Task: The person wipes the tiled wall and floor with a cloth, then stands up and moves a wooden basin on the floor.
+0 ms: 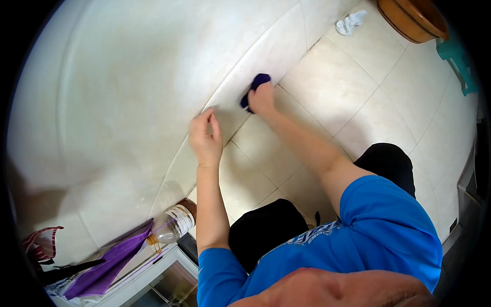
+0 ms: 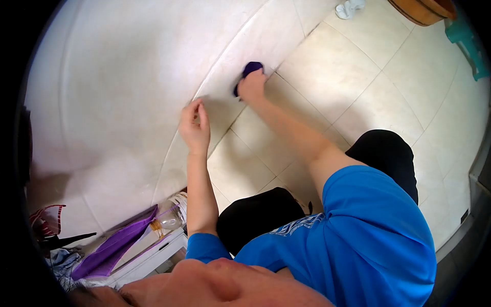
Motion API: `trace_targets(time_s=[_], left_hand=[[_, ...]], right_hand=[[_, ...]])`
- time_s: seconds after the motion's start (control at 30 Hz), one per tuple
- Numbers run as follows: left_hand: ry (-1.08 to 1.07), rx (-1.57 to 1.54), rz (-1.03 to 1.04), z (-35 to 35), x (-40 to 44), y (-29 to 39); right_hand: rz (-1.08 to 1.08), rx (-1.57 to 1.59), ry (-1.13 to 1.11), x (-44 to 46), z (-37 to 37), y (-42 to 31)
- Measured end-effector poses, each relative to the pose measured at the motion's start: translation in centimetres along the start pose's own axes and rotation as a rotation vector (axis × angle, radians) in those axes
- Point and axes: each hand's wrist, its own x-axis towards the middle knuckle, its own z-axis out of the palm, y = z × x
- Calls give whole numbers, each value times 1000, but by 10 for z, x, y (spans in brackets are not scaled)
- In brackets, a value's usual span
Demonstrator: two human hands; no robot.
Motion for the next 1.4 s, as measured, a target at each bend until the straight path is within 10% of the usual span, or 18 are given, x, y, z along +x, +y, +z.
trace_targets(time_s=[0.13, 0.27, 0.4, 0.73, 0.87, 1.13, 1.4], left_hand=[[58, -228, -349, -8, 12, -9], [-66, -461, -472, -17, 18, -7], [-78, -494, -502, -18, 19, -4], [-13, -500, -544, -14, 21, -2], [-3, -488, -526, -14, 21, -2], [6, -494, -519, -13, 21, 0], [4, -484, -511, -14, 23, 1]], right_hand=[[-379, 472, 282, -52, -16, -69], [-292, 156, 505, -19, -8, -45], [-98, -654, 146, 31, -4, 36], [-228, 143, 45, -28, -35, -41], [26, 26, 27, 16, -37, 1], [-284, -50, -112, -27, -41, -43], [42, -200, -197, 26, -53, 11]])
